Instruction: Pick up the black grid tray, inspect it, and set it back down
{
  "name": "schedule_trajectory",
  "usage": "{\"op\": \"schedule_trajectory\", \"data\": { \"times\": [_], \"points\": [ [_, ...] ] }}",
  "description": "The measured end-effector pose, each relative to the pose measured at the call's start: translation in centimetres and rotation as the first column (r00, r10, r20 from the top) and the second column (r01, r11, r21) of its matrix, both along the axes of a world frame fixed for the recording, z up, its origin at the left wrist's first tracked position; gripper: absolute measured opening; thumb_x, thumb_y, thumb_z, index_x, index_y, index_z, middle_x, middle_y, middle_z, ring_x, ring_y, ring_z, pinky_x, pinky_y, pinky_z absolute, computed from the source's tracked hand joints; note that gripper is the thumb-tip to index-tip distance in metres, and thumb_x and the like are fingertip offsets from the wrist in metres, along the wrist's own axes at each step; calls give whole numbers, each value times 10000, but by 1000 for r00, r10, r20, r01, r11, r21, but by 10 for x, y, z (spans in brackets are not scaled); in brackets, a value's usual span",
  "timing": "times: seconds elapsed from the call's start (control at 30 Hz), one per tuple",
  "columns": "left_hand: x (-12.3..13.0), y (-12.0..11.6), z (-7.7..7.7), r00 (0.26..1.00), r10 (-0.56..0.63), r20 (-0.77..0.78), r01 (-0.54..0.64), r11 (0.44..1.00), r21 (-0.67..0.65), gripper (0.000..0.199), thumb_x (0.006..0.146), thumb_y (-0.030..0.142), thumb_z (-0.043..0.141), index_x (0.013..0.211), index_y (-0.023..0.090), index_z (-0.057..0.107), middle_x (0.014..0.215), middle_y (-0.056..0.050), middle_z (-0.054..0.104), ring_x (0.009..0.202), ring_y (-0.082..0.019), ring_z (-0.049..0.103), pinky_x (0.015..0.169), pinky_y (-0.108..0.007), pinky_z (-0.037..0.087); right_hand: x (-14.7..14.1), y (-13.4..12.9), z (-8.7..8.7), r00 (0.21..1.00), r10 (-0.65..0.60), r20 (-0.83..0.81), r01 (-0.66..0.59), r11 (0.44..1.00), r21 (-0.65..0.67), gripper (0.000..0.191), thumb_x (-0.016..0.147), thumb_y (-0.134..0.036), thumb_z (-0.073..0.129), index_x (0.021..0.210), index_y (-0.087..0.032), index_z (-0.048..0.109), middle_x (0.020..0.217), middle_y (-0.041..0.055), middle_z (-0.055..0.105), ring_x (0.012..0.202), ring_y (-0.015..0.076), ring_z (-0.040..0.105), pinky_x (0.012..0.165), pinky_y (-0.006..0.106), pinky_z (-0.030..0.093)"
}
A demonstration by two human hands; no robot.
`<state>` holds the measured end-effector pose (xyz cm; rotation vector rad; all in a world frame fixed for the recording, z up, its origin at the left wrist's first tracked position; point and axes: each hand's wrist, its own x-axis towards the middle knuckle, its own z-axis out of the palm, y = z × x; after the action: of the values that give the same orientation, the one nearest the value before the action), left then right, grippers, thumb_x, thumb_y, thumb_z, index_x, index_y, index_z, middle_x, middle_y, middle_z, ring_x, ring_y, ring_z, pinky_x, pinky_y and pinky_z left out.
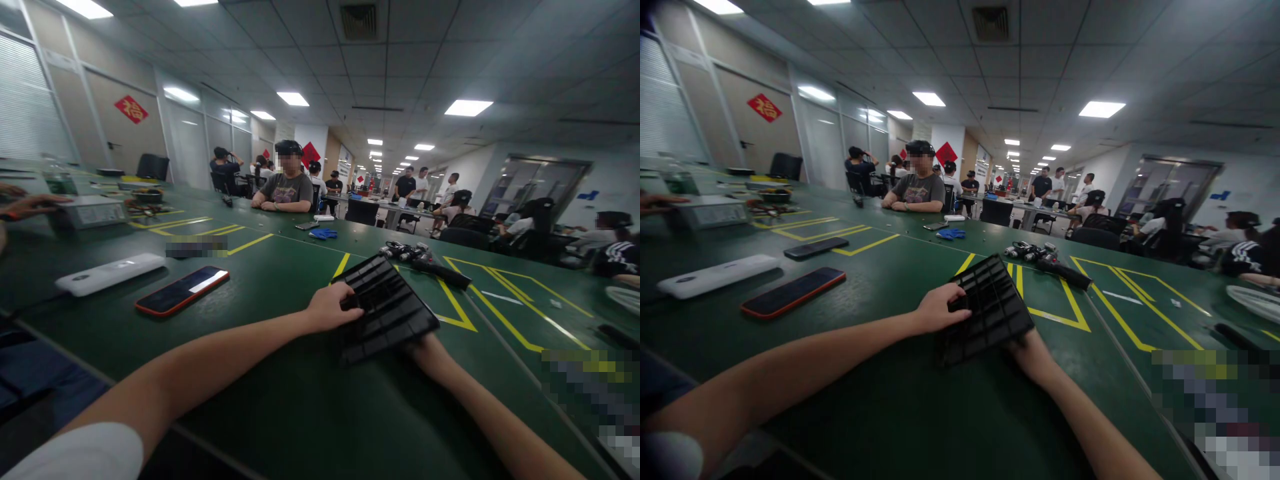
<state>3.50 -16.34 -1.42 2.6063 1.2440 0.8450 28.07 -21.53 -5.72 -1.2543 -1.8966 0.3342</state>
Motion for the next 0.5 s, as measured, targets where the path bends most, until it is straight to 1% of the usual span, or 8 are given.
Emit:
{"op": "schedule_trajectory", "data": {
  "times": [0.03, 0.1, 0.17, 0.2, 0.27, 0.33, 0.43, 0.5],
  "points": [
    [-5, 10, 1, 995, 99, -1, -99, 995, 2, 390, 747, 504, 527, 947, 174, 581, 911, -43, 610, 799, -179, 573, 674, -275, 438, 8, 2, 3, 997, -59, 56, 59, 998, 1, 428, 755, -394, 534, 1156, -247, 567, 1102, 73, 604, 1055, 282, 507, 941, 488, 375],
    [-17, 31, 5, 949, 311, -56, -312, 950, 5, 412, 769, 531, 474, 939, 177, 598, 941, -51, 626, 832, -186, 593, 683, -274, 452, 30, 6, 8, 950, -242, 198, 241, 970, 28, 464, 780, -359, 484, 1219, -215, 527, 1060, 101, 608, 1003, 285, 514, 903, 482, 388],
    [-33, 53, 9, 870, 471, -147, -473, 881, 27, 450, 769, 547, 450, 937, 165, 618, 977, -76, 638, 872, -212, 606, 699, -287, 466, 52, 10, 8, 843, -426, 328, 421, 903, 91, 467, 798, -332, 446, 1239, -194, 515, 1033, 114, 613, 987, 284, 514, 904, 463, 382],
    [-41, 63, 11, 833, 521, -188, -523, 851, 40, 466, 760, 545, 457, 936, 149, 628, 986, -97, 641, 889, -233, 610, 705, -301, 472, 62, 12, 7, 789, -490, 372, 484, 867, 115, 463, 802, -328, 440, 1237, -190, 519, 1032, 118, 614, 997, 288, 511, 915, 457, 373],
    [-55, 79, 13, 783, 573, -242, -581, 813, 45, 477, 734, 518, 492, 921, 107, 648, 970, -149, 649, 898, -277, 616, 707, -332, 482, 77, 15, 4, 695, -556, 456, 570, 813, 121, 457, 807, -331, 437, 1235, -198, 526, 1047, 119, 614, 1021, 300, 503, 927, 445, 363],
    [-65, 89, 14, 754, 596, -274, -613, 790, 31, 470, 718, 487, 517, 896, 77, 662, 944, -185, 655, 898, -307, 619, 713, -353, 487, 85, 16, -1, 635, -562, 530, 623, 778, 79, 456, 816, -354, 425, 1235, -209, 528, 1076, 120, 610, 1031, 313, 503, 909, 437, 376],
    [-71, 96, 17, 731, 610, -306, -633, 773, 27, 451, 725, 464, 527, 885, 66, 667, 943, -204, 654, 915, -323, 614, 741, -371, 487, 87, 15, -4, 608, -523, 597, 631, 775, 35, 453, 834, -368, 389, 1234, -209, 529, 1087, 130, 610, 1013, 305, 526, 875, 426, 396],
    [-69, 93, 20, 739, 605, -295, -621, 782, 48, 436, 781, 424, 478, 925, 51, 651, 965, -217, 640, 939, -324, 604, 760, -384, 481, 83, 12, -3, 568, -536, 624, 628, 773, 91, 453, 830, -369, 391, 1226, -201, 533, 1114, 148, 596, 1035, 316, 517, 863, 454, 396]
  ]
}}
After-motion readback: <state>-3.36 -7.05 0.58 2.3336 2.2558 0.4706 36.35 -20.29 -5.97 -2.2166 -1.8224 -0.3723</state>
